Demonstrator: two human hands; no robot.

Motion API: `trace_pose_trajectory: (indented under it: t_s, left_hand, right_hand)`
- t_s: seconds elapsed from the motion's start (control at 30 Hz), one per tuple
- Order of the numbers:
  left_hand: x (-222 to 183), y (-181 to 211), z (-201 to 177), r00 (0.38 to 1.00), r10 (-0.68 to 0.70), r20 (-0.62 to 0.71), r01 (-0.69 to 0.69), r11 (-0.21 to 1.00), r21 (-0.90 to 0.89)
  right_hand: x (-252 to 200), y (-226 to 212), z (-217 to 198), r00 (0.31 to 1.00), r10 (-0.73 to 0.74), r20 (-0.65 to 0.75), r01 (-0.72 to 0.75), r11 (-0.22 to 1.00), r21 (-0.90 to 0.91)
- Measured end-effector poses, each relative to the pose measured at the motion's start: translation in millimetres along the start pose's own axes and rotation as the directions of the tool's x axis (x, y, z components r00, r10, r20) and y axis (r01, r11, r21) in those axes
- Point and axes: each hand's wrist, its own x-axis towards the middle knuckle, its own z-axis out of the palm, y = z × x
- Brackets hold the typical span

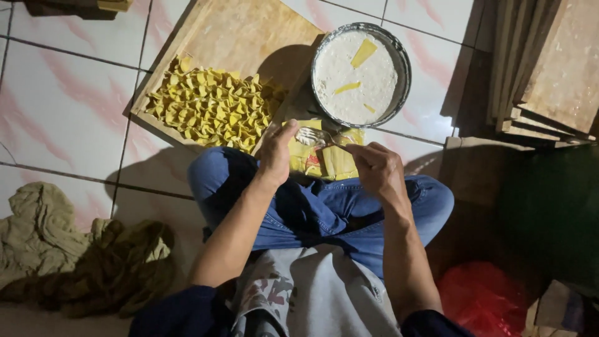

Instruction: The person is manually folding wontons by placing a small amount of filling onto a square dough wrapper and then pinching the edges together to seal it.

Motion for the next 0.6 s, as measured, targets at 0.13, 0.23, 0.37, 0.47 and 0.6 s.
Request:
trace_pose_trajectory:
  t_s: [0.13, 0.23, 0.37, 0.47, 0.6]
  left_hand:
    - [10, -10, 3, 0.994, -0.109, 0.01, 0.108, 0.992, 0.069]
    - [12, -13, 1, 0.98, -0.191, -0.061, 0.189, 0.981, -0.04]
    - [4, -16, -5, 0.99, -0.106, 0.091, 0.137, 0.871, -0.473]
    - [10, -24, 4, 0.994, -0.1, 0.053, 0.113, 0.839, -0.532]
    - [1, -14, 15, 0.99, -0.144, -0.006, 0.122, 0.859, -0.498]
  right_hand:
    - [-2, 2, 0, 0.998, 0.054, 0.045, -0.054, 0.999, 0.002]
    - [-12, -2, -4, 0.986, 0.155, 0.064, -0.156, 0.988, 0.004]
    - [-24, -12, -3, 0.961, 0.271, 0.056, -0.271, 0.963, -0.009]
    - [-23, -41, 9, 0.95, 0.305, 0.066, -0.309, 0.949, 0.065]
    - [-23, -46, 27, 0.937, 0.308, 0.163, -0.333, 0.929, 0.161]
